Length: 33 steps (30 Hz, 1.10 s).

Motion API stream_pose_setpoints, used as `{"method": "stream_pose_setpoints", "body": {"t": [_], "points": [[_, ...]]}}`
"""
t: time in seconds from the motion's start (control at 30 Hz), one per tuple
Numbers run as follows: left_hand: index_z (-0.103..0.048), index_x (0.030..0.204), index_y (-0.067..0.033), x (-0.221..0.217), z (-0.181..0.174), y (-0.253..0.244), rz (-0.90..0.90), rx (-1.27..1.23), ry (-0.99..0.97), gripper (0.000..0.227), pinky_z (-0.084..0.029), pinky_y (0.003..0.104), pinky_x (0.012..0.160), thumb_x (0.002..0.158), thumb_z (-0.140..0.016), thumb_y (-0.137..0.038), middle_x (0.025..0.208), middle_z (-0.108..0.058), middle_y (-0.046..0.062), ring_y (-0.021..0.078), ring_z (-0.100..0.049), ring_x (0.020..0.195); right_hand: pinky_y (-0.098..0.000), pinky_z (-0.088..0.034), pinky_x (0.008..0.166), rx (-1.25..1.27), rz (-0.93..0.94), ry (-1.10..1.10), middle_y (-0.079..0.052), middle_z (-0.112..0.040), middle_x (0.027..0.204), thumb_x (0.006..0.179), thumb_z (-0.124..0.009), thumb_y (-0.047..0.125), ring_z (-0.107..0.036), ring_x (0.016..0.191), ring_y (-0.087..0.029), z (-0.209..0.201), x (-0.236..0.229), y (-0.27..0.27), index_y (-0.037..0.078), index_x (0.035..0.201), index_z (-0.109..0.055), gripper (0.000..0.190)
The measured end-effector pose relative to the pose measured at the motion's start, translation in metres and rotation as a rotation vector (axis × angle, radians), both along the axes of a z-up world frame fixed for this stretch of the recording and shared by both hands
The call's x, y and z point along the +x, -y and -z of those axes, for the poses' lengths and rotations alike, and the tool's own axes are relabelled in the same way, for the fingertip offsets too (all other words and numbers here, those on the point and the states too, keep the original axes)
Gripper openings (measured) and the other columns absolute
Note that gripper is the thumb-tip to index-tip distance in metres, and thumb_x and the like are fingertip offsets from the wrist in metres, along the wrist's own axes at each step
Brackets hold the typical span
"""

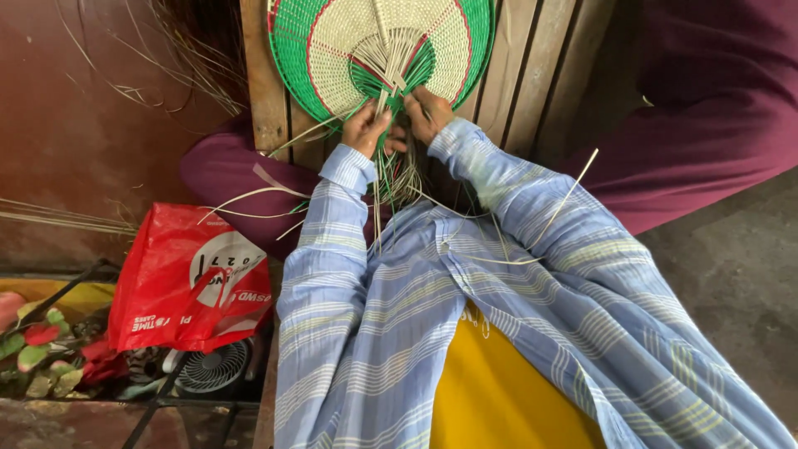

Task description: Weaving a circular fan using colored straw strands

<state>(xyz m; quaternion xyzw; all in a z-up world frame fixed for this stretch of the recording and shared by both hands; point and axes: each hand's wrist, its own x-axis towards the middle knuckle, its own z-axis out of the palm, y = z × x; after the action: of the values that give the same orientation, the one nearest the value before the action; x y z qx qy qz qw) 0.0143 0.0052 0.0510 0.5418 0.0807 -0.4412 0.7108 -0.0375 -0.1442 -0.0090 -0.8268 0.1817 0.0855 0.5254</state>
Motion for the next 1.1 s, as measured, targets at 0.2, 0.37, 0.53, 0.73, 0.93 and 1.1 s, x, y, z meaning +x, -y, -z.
{"method": "stream_pose_setpoints", "body": {"t": [0.2, 0.37, 0.53, 0.73, 0.93, 1.1], "points": [[-0.063, 0.094, -0.0056, -0.009, 0.018, 0.002, -0.134, 0.375, 0.341, 0.023, -0.054, 0.025, 0.035, 0.080, -0.052, -0.020, 0.078, -0.061, 0.003, 0.0153, -0.065, 0.056, -0.0339, -0.031, 0.046, -0.150, -0.013, -0.002, -0.002, -0.044, 0.055, 0.078, -0.060, 0.044, -0.041, 0.049, -0.016, -0.045, 0.012, -0.007, 0.010, 0.068, -0.040, 0.040], [-0.065, 0.091, -0.0137, -0.004, 0.023, -0.011, 0.034, 0.679, 0.930, 0.022, -0.047, 0.036, 0.063, 0.074, -0.052, -0.017, 0.079, -0.067, 0.008, 0.0268, -0.063, 0.072, -0.0403, -0.033, 0.046, -0.241, -0.055, 0.019, -0.008, -0.048, 0.056, 0.077, -0.059, 0.042, -0.047, 0.049, -0.027, -0.027, 0.010, -0.007, 0.009, 0.074, -0.040, 0.038], [-0.060, 0.087, -0.0104, -0.004, -0.001, -0.010, 0.051, 0.683, 0.976, 0.016, -0.045, 0.039, 0.067, 0.076, -0.050, -0.016, 0.071, -0.066, 0.003, 0.0285, -0.062, 0.071, -0.0417, -0.037, 0.046, -0.230, -0.005, -0.049, -0.011, -0.055, 0.060, 0.069, -0.066, 0.043, -0.054, 0.053, -0.030, -0.029, 0.011, -0.012, 0.009, 0.076, -0.043, 0.042], [-0.046, 0.090, -0.0040, -0.022, -0.053, 0.007, -0.051, 0.267, 0.360, 0.029, -0.046, 0.028, 0.049, 0.085, -0.042, -0.032, 0.057, -0.061, 0.011, 0.0179, -0.059, 0.047, -0.0466, -0.034, 0.046, -0.228, -0.030, -0.127, -0.020, -0.053, 0.058, 0.068, -0.066, 0.044, -0.051, 0.052, -0.040, -0.006, 0.011, -0.012, 0.010, 0.078, -0.041, 0.043], [-0.041, 0.088, -0.0094, -0.036, -0.173, -0.021, 0.266, 0.148, -0.066, 0.024, -0.040, 0.025, 0.042, 0.088, -0.038, -0.033, 0.062, -0.061, 0.016, 0.0192, -0.052, 0.045, -0.0467, -0.033, 0.048, -0.123, -0.091, -0.155, -0.019, -0.051, 0.060, 0.079, -0.047, 0.060, -0.048, 0.053, -0.037, -0.049, 0.016, -0.007, 0.009, 0.079, -0.039, 0.052], [-0.049, 0.082, -0.0096, -0.071, -0.183, -0.112, 0.726, 0.466, 0.007, 0.026, -0.048, 0.029, 0.054, 0.090, -0.031, -0.027, 0.063, -0.065, 0.009, 0.0175, -0.062, 0.054, -0.0410, -0.036, 0.049, -0.073, -0.040, -0.287, -0.014, -0.050, 0.062, 0.081, -0.047, 0.055, -0.050, 0.055, -0.029, -0.079, 0.028, -0.008, 0.010, 0.076, -0.038, 0.046]]}}
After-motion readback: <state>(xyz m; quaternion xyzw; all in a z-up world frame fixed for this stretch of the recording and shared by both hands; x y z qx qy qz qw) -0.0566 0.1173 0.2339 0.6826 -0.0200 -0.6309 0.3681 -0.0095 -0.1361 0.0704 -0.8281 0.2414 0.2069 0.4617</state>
